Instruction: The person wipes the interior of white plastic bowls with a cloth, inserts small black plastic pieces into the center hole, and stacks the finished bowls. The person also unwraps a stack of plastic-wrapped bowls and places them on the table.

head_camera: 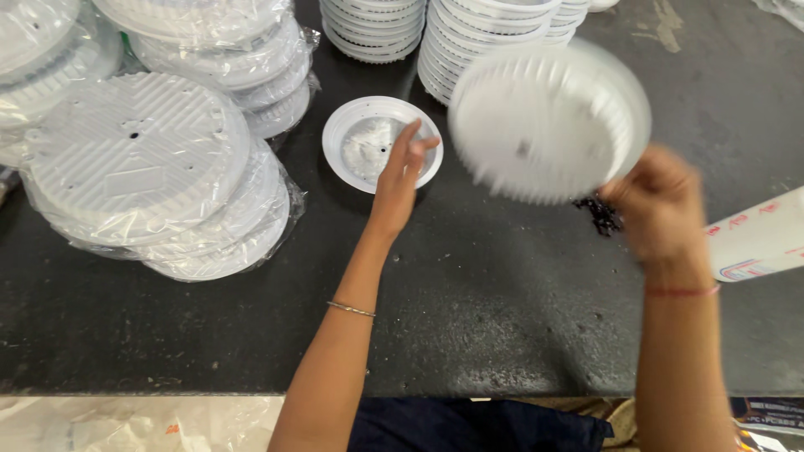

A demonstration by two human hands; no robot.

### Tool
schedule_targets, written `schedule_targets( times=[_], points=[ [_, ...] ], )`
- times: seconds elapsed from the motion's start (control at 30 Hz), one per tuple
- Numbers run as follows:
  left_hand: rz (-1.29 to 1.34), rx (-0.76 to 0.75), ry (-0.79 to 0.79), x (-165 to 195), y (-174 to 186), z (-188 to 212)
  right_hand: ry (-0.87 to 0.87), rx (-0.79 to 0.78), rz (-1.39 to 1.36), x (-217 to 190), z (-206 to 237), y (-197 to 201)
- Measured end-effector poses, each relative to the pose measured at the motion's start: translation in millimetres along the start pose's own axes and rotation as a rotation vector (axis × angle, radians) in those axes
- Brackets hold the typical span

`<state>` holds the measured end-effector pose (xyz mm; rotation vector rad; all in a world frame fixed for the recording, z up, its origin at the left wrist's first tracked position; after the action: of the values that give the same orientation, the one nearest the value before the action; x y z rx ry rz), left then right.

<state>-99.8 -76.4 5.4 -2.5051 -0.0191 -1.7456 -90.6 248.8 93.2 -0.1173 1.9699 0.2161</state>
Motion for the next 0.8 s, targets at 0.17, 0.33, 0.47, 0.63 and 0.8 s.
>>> schedule_targets(
  times=[0.17,0.33,0.47,0.63,0.8],
  points=[
    [-0.789,0.065,-0.195,2.1,-16.3,10.7,0.496,0.256,0.906,-88.5,-92.3,-32.1],
    [-0.842,-0.01,-0.191,15.4,-35.4,21.4,0.895,0.207,1.216,-86.6,-165.4,-97.3],
    [-0.645,-0.007,-0.171,33.4,-35.2,18.4,0.95,0.123,1.186,-59.0,-188.9,-115.4],
    [-0.371,0.328,-0.205,43.7,27.2,5.9,0.832,0.027,1.351,-14.0,-228.1,-121.9],
    [0.082,0.498,-0.014,12.9,65.9,-1.4,0.783,-0.014,1.389,10.0,-249.9,-126.5]
  ],
)
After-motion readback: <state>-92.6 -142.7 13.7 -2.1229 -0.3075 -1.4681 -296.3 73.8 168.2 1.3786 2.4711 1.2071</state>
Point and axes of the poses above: each hand's wrist, its own z-axis away from the middle knuckle, its own y-axis out of the back of the hand, x = y × z, the point moved 9 cm from there along -z, towards the middle knuckle
